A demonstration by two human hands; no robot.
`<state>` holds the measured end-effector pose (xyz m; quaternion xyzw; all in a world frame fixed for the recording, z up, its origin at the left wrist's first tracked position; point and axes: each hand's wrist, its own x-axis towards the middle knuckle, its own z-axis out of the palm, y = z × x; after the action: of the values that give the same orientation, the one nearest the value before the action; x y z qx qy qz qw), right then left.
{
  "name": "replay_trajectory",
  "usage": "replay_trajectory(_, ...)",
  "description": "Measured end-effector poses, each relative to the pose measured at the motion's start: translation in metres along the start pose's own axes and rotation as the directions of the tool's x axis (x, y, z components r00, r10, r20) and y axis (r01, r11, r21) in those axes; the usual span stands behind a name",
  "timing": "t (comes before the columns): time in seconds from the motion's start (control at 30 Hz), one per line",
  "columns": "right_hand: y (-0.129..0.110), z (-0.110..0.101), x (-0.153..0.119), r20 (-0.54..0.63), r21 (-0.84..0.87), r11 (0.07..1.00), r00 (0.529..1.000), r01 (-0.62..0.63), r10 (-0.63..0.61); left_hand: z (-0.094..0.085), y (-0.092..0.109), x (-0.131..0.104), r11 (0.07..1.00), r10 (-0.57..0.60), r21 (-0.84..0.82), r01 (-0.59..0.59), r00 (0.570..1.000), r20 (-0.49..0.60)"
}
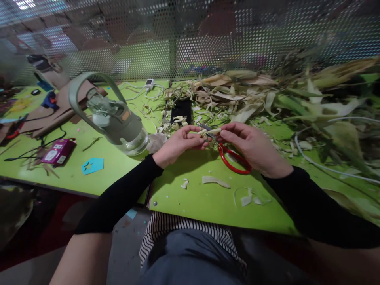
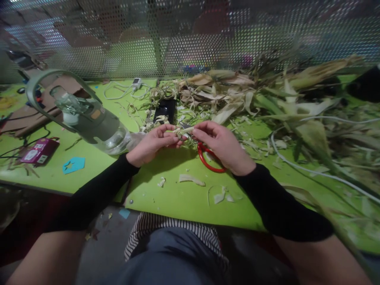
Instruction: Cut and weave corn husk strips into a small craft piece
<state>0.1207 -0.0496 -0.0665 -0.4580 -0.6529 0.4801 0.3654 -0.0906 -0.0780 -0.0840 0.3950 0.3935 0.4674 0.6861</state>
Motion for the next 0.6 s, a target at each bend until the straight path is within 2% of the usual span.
replay_trajectory(0.13,0.0025,0.0027,0.0008,-0.004,0.028,1.000,1.000,0.001,-0.001,-0.0012,0.0011,-0.0001,1.000,-0.007,-0.014,0.007,1.000,0.000)
replay_trajectory(0.33,0.0049,0.0015,0.0018,0.064,-0.055,0.990,0.990,0.128,-0.125,-0.0008,0.0003,-0.0015,0.998,-0.016,-0.057,0.016,1.000,-0.006)
replay_trajectory(0.5,0.0039,0.0024,0.0001,0.057,-0.089,0.990,0.993,0.110,-0.105,0.0000,-0.0016,-0.0007,0.996,-0.027,-0.090,0.025,0.999,-0.020)
replay_trajectory(0.6,0.0036,0.0037,-0.0014,0.060,-0.078,0.992,0.994,0.097,-0.093,0.0005,-0.0035,0.0009,0.999,-0.008,-0.051,0.008,1.000,-0.006)
